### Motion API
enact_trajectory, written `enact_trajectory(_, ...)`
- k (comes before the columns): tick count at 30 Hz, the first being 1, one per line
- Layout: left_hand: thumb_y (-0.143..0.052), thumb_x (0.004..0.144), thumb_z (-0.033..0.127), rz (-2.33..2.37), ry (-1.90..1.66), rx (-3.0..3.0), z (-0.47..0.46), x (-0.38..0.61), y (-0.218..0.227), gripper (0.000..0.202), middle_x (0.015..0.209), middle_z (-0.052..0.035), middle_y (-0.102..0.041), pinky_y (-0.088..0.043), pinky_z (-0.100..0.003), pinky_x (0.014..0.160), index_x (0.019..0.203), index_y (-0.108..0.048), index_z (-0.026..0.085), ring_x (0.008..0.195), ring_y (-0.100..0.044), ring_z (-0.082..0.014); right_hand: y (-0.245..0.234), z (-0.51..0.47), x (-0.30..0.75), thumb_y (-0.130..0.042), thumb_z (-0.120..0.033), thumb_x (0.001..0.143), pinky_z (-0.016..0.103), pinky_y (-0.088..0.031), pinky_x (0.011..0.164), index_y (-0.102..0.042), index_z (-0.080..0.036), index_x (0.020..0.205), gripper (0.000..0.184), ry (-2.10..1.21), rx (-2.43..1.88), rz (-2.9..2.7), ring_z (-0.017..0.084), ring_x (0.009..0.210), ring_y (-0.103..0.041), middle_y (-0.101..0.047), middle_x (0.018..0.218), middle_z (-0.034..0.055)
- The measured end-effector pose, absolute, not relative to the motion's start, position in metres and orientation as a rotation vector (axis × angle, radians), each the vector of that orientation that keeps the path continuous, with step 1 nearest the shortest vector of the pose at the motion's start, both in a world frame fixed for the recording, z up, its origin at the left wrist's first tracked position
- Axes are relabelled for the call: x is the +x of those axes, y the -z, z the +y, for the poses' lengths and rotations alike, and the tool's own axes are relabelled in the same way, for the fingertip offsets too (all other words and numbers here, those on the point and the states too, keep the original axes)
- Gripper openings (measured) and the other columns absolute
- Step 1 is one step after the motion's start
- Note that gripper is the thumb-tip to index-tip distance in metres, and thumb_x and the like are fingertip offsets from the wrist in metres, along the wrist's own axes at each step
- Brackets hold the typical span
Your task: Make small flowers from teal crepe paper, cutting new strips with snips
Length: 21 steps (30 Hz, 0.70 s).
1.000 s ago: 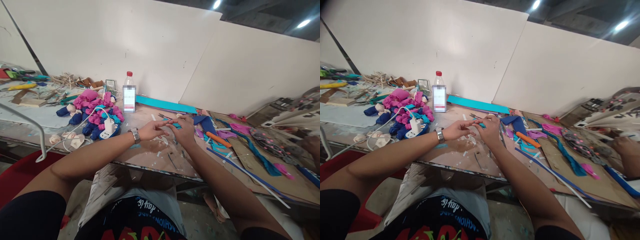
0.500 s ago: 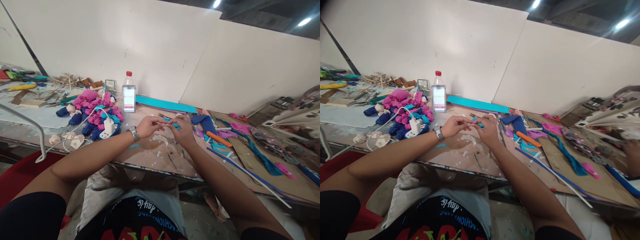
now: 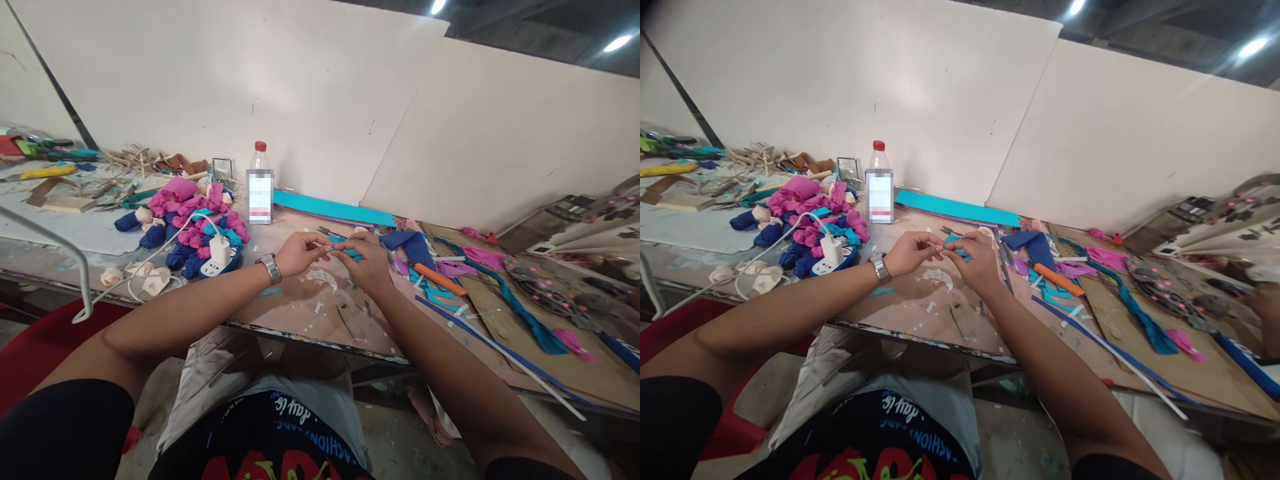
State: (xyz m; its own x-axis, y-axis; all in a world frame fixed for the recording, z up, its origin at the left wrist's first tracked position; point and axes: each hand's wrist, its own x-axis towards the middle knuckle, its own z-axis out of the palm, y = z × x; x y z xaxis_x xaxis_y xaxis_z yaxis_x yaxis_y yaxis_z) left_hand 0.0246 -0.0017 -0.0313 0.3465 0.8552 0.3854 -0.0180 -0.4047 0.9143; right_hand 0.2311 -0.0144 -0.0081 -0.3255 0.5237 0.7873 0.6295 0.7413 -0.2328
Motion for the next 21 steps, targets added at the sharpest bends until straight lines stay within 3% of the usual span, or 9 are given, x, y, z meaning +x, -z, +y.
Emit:
enact_trajectory(15,-0.065,0.093,0.054,0.686,-1.205,1.725,-0.0016,0.0252,0.0308,0.041,0.082,-0.0078,-0.075,-0.056,-0.024,0.063,0.100,-0.067,0.014,0.071,-0.070,-0.0140,0.0037,-0.0211,0.2259,-0.075,-0.053,0.088,0.045,-0.051,0.089,-0.077,-0.026,0.087,0.027,0.079,-0.940,-2.024,0.027,0.092,-0.066,-0.075,0.087,0.0053)
enact_trajectory(21,-0.063,0.094,0.054,0.708,-1.228,1.740,-0.0020,0.0239,0.0304,0.041,0.078,-0.0068,-0.073,-0.055,-0.025,0.064,0.102,-0.066,0.014,0.069,-0.068,-0.0138,0.0009,-0.0224,0.2254,-0.068,-0.046,0.094,0.043,-0.050,0.087,-0.074,-0.025,0.085,0.024,0.118,-0.913,-2.046,0.025,0.087,-0.065,-0.075,0.083,0.0044)
